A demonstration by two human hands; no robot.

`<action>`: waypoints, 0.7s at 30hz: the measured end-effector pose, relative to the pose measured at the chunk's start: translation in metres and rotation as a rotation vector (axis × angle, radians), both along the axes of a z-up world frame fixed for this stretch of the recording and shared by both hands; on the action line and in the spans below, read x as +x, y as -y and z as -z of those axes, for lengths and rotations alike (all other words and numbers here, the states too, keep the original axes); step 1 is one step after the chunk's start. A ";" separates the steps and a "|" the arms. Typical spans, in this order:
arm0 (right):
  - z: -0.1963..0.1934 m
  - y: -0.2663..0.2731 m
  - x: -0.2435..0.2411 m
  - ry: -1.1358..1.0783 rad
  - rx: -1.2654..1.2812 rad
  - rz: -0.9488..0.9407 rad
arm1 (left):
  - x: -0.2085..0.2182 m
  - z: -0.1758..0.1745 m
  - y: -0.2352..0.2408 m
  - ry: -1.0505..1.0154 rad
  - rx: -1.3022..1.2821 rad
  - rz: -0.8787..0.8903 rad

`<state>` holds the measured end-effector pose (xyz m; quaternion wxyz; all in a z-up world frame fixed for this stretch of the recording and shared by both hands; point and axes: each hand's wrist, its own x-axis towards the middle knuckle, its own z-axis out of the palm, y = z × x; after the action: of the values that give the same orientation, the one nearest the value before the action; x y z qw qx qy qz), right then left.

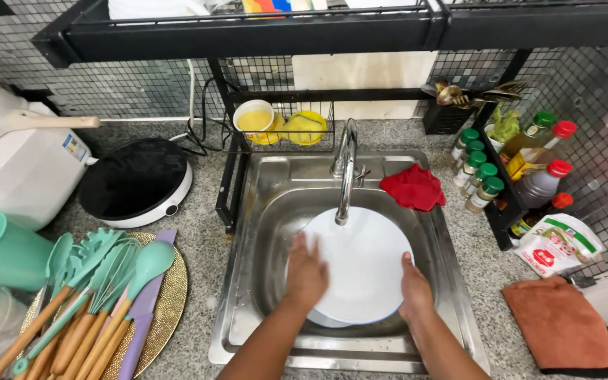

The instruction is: The person washes white plates and a teal cup under running water in a kitchen sink. They rinse each item by hand, place the plates into a dish rack above the sink, and then wash the cup.

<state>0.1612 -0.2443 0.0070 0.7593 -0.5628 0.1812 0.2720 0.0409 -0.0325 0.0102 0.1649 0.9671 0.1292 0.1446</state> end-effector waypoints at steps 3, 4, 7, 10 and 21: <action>0.004 0.008 0.016 0.044 -0.081 -0.059 | 0.011 0.056 -0.019 0.335 -0.336 -0.350; -0.004 0.007 0.023 0.045 -0.082 -0.062 | 0.013 0.054 -0.023 0.336 -0.336 -0.353; -0.019 0.007 0.025 -0.050 -0.113 -0.132 | 0.003 0.043 -0.022 0.339 -1.368 -0.539; -0.033 -0.002 0.028 0.043 -0.335 -0.179 | -0.003 0.011 -0.013 0.152 -1.947 -0.655; -0.035 -0.078 -0.008 1.291 -1.197 -1.062 | -0.011 0.035 0.031 0.314 -1.873 -0.747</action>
<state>0.1533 -0.1665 0.0418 0.0890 -0.8956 -0.4277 0.0835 0.0303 -0.0635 -0.0252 0.8145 0.3177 0.4607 0.1528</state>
